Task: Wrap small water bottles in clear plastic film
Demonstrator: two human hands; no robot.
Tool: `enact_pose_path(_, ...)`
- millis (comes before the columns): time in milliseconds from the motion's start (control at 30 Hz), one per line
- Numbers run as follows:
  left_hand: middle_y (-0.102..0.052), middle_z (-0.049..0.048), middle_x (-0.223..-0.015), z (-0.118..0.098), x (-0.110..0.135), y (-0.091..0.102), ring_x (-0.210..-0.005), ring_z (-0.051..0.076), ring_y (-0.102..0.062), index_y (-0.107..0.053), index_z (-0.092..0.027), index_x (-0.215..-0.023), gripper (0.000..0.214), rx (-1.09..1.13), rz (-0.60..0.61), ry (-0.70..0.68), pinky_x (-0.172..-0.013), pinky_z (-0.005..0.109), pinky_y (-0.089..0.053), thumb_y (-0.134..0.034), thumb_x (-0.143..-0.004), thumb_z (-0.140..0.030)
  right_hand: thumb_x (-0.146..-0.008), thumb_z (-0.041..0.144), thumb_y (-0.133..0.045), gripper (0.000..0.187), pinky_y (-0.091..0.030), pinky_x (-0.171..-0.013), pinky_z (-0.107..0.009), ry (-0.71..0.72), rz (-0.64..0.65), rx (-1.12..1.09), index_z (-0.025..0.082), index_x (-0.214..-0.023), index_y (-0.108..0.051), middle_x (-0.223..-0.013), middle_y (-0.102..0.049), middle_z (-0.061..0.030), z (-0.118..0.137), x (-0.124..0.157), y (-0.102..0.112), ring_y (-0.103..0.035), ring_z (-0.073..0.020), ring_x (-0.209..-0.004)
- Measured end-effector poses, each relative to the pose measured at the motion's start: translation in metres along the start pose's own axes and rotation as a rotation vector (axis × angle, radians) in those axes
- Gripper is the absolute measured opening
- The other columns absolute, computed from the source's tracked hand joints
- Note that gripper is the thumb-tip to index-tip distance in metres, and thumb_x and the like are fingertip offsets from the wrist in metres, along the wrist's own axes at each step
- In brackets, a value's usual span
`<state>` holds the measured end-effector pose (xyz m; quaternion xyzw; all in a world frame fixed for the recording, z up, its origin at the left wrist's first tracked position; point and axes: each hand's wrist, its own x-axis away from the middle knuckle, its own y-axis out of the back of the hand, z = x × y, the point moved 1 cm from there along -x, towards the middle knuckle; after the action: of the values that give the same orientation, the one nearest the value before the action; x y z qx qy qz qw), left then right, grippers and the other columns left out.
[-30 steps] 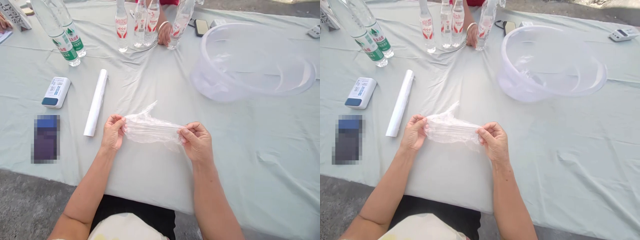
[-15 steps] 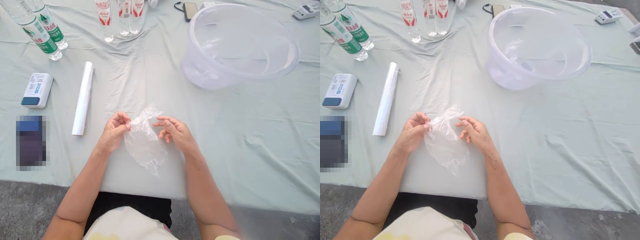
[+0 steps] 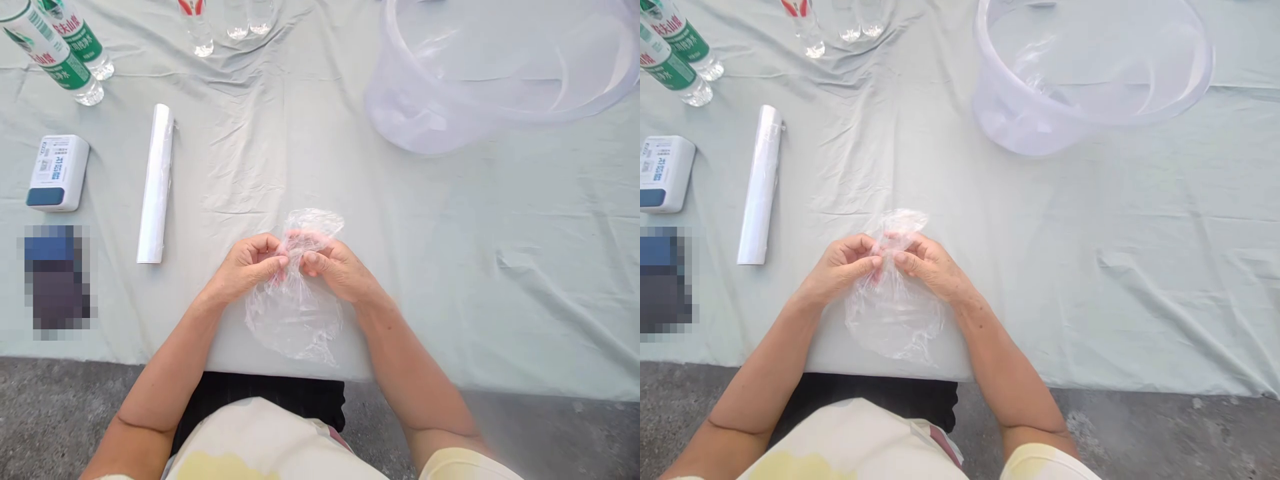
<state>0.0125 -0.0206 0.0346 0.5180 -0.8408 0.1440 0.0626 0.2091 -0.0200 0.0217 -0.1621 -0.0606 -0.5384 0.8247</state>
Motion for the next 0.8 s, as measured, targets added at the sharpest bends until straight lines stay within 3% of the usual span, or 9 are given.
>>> enact_pose_path(67,-0.06,-0.0016,-0.068,0.0,-0.001,-0.001,-0.059,0.01,-0.056,-0.066,-0.021,-0.082,0.016,0.015,-0.055,-0.024,-0.058,0.024,-0.047,-0.073,-0.086,-0.034,-0.077,0.061,-0.077,0.065,-0.052,-0.069,-0.031,0.007,0.046,-0.015,0.022,-0.127,-0.064,-0.084,-0.069,-0.0025,-0.001,0.0,-0.003,-0.061,-0.0149,-0.072)
enact_pose_path(133,-0.058,-0.0025,-0.069,0.001,-0.002,-0.002,-0.056,0.01,-0.055,-0.067,-0.021,-0.082,0.017,0.027,-0.087,-0.012,-0.053,0.024,-0.046,-0.076,-0.083,-0.035,-0.076,0.055,-0.079,0.059,-0.054,-0.074,-0.033,0.002,0.057,-0.025,0.023,-0.124,-0.065,-0.084,-0.068,-0.0021,-0.001,0.0,-0.005,-0.066,-0.018,-0.08)
enact_pose_path(233,-0.054,-0.0042,-0.063,0.001,-0.004,0.002,-0.051,0.009,-0.052,-0.063,-0.021,-0.077,0.022,0.08,-0.181,0.011,-0.046,0.022,-0.042,-0.078,-0.081,-0.037,-0.079,0.051,-0.077,0.034,-0.046,-0.06,-0.026,0.029,-0.077,0.051,0.022,-0.095,-0.072,-0.075,-0.061,0.0008,-0.001,-0.001,-0.002,-0.054,-0.0111,-0.064)
enact_pose_path(300,-0.052,-0.0048,-0.06,0.0,-0.005,0.008,-0.049,0.008,-0.052,-0.059,-0.021,-0.074,0.027,0.145,-0.285,0.024,-0.044,0.021,-0.04,-0.081,-0.078,-0.037,-0.078,0.052,-0.077,0.032,-0.037,-0.051,-0.023,0.045,-0.205,0.097,0.021,-0.079,-0.069,-0.073,-0.057,0.0012,0.001,-0.001,0.004,-0.041,-0.0079,-0.058)
enact_pose_path(567,-0.049,-0.0061,-0.058,-0.005,-0.004,0.033,-0.046,0.006,-0.046,-0.059,-0.021,-0.071,0.032,0.248,-0.543,-0.026,-0.04,0.02,-0.033,-0.089,-0.066,-0.033,-0.068,0.046,-0.083,0.032,-0.025,-0.046,-0.023,0.042,-0.515,0.084,0.021,-0.069,-0.064,-0.059,-0.042,0.0045,0.008,-0.001,0.045,-0.031,-0.0067,-0.051)
enact_pose_path(700,-0.048,-0.0063,-0.057,-0.005,-0.003,0.036,-0.046,0.006,-0.047,-0.058,-0.021,-0.07,0.033,0.251,-0.576,-0.035,-0.039,0.02,-0.032,-0.089,-0.066,-0.031,-0.071,0.041,-0.083,0.027,-0.035,-0.047,-0.022,0.118,-0.658,0.143,0.022,-0.069,-0.064,-0.06,-0.046,0.0038,0.009,0.001,0.054,-0.039,-0.0079,-0.054)
enact_pose_path(800,-0.05,-0.0058,-0.06,-0.004,-0.004,0.037,-0.047,0.006,-0.049,-0.056,-0.021,-0.07,0.035,0.26,-0.584,-0.059,-0.039,0.019,-0.034,-0.089,-0.067,-0.034,-0.072,0.046,-0.084,0.035,-0.05,-0.057,-0.025,0.194,-0.657,0.084,0.022,-0.073,-0.059,-0.075,-0.062,0.0013,0.01,0.002,0.052,-0.06,-0.0117,-0.069)
